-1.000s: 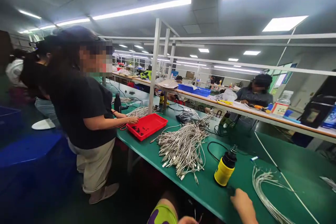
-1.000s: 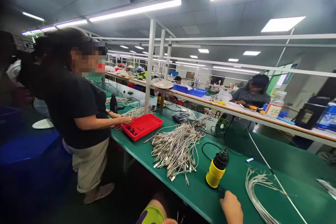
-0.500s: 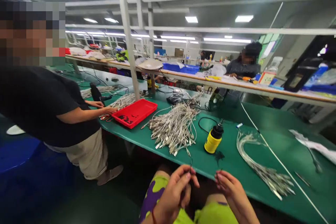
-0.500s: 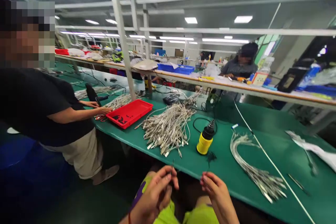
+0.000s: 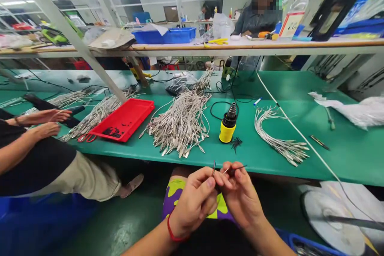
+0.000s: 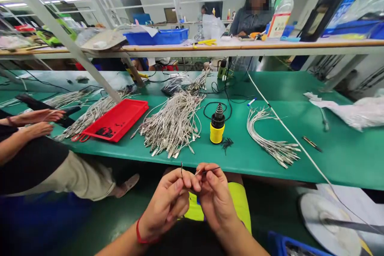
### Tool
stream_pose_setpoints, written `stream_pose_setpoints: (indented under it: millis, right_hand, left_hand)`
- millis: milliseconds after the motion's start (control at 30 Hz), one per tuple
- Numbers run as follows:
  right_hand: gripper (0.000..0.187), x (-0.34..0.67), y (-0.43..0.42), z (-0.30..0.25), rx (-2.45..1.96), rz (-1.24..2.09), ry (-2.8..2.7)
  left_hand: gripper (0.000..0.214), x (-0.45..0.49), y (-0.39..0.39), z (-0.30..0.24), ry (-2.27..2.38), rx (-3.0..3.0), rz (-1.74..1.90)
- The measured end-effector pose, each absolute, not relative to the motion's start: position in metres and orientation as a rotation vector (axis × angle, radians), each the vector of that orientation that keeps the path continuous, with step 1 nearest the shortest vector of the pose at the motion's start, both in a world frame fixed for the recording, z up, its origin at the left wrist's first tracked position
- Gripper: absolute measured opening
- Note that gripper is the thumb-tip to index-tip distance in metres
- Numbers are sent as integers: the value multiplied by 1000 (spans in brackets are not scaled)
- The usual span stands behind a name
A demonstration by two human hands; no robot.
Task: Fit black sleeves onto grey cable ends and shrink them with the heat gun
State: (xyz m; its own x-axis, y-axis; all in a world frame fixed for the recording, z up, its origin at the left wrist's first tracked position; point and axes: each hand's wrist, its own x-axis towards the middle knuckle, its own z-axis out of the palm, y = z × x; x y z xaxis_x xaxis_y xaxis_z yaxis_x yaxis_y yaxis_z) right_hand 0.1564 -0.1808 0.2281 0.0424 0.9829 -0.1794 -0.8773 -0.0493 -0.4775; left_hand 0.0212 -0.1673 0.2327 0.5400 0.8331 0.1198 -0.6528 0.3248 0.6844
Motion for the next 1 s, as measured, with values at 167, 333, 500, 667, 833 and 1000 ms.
stream_pose_setpoints:
  millis: [167, 333, 500, 667, 833, 1000]
  right_hand:
    - [12, 164, -169, 226, -528, 1562, -238]
    - [10, 169, -162, 220, -510, 1613, -256]
    - [8, 170, -156, 219, -483, 1658, -276]
    - [7, 167, -152, 219, -480, 1661, -273]
    - [8, 164, -150, 218, -507, 1662, -271]
    - [8, 164, -148, 217, -505, 1667, -279]
  left_hand:
    - [19, 22, -157, 229, 283, 710, 941]
    - [19, 23, -149, 220, 211, 659, 917]
    - [21, 22, -143, 214, 152, 640, 902]
    - [21, 20, -139, 214, 160, 640, 898]
    - [21, 20, -138, 216, 169, 636, 921]
    - [21, 19, -136, 213, 175, 638, 928]
